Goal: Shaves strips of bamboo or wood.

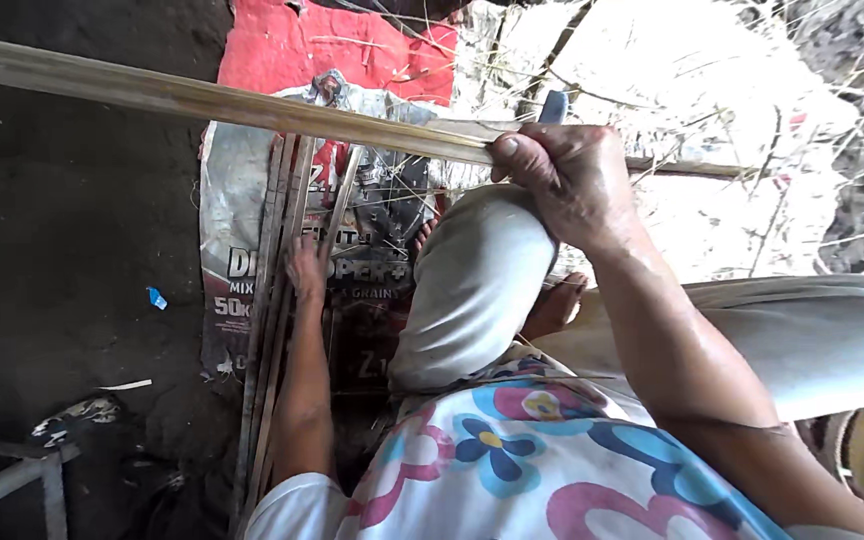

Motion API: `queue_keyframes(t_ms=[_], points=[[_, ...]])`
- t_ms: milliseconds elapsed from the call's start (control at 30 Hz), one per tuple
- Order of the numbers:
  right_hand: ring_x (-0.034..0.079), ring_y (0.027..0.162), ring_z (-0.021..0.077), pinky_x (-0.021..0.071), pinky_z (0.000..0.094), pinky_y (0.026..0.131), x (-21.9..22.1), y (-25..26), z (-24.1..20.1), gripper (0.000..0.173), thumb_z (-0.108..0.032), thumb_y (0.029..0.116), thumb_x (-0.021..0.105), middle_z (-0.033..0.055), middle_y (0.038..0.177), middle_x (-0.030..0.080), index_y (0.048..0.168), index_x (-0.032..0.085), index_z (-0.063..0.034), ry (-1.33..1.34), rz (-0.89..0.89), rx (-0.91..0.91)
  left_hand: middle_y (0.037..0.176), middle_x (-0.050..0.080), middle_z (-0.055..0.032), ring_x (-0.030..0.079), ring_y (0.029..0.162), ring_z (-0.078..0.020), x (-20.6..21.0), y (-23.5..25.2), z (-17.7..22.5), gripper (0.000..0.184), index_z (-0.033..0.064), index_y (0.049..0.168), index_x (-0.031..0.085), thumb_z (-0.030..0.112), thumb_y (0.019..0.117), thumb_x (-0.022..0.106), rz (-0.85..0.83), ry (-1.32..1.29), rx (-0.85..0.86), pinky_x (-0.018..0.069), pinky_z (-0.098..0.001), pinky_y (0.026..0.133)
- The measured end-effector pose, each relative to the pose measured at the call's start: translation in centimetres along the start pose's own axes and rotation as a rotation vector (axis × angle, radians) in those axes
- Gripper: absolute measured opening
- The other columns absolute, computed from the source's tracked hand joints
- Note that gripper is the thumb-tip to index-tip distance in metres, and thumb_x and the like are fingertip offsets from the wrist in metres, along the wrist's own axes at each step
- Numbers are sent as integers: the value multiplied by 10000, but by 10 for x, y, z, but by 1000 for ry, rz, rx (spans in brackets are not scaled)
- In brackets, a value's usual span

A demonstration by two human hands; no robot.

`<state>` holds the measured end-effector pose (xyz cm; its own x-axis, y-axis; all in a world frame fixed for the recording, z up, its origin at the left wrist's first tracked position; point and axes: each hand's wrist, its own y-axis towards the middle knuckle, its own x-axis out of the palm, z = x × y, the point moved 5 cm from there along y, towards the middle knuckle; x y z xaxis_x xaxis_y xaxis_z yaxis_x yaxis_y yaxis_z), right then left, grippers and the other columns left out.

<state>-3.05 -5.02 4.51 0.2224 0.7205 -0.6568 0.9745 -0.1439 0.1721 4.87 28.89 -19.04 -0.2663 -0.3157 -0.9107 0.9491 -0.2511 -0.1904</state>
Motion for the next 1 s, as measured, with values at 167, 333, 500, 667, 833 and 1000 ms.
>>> queue_keyframes(t_ms=[167, 333, 500, 667, 833, 1000], points=[[517, 588, 72, 418, 357, 598, -1, 0, 2, 447, -381, 1089, 449, -28, 667, 568, 841, 678, -88, -17, -2, -7, 1371, 561, -303, 549, 1249, -519, 25, 4, 4, 446, 12, 1409, 548, 185, 1009, 645, -138, -11, -103, 448, -699, 988], [612, 632, 157, 470, 436, 617, -10, 3, 26, 493, -418, 1090, 439, 50, 707, 644, 878, 698, -57, -45, -25, -48, 1523, 453, -239, 525, 1327, -433, -35, -17, 45, 648, 50, 1513, 451, 257, 965, 728, 94, -163, 60, 469, -596, 1059], [618, 588, 257, 456, 522, 565, -14, 0, 39, 539, -455, 1073, 455, 93, 649, 619, 821, 680, -34, -111, -88, -71, 1454, 504, -194, 406, 1421, -373, -165, -47, 136, 482, 72, 1362, 562, 329, 981, 706, 746, 138, 662, 292, -508, 1187], [617, 571, 311, 448, 539, 542, -16, -4, 38, 552, -463, 1064, 475, 118, 621, 595, 792, 666, -22, -200, -174, -129, 1274, 648, -216, 613, 1199, -417, -202, -28, 183, 498, 30, 1360, 615, 355, 988, 682, 139, 329, 782, 446, -598, 1042], [648, 598, 357, 459, 563, 541, -21, -5, 32, 546, -469, 1050, 503, 145, 624, 607, 781, 663, -22, -275, -204, -204, 879, 692, -123, 681, 702, -308, -165, -7, 157, 233, 68, 1082, 698, 286, 1013, 654, -273, 94, 637, 560, -554, 637], [667, 642, 325, 501, 522, 576, -20, -9, 20, 430, -387, 1061, 521, 133, 716, 661, 911, 720, -36, -236, -201, -314, 804, 681, -170, 665, 668, -346, -158, -18, 127, 375, 32, 1146, 692, 370, 1050, 561, -166, 22, 638, 530, -582, 619]])
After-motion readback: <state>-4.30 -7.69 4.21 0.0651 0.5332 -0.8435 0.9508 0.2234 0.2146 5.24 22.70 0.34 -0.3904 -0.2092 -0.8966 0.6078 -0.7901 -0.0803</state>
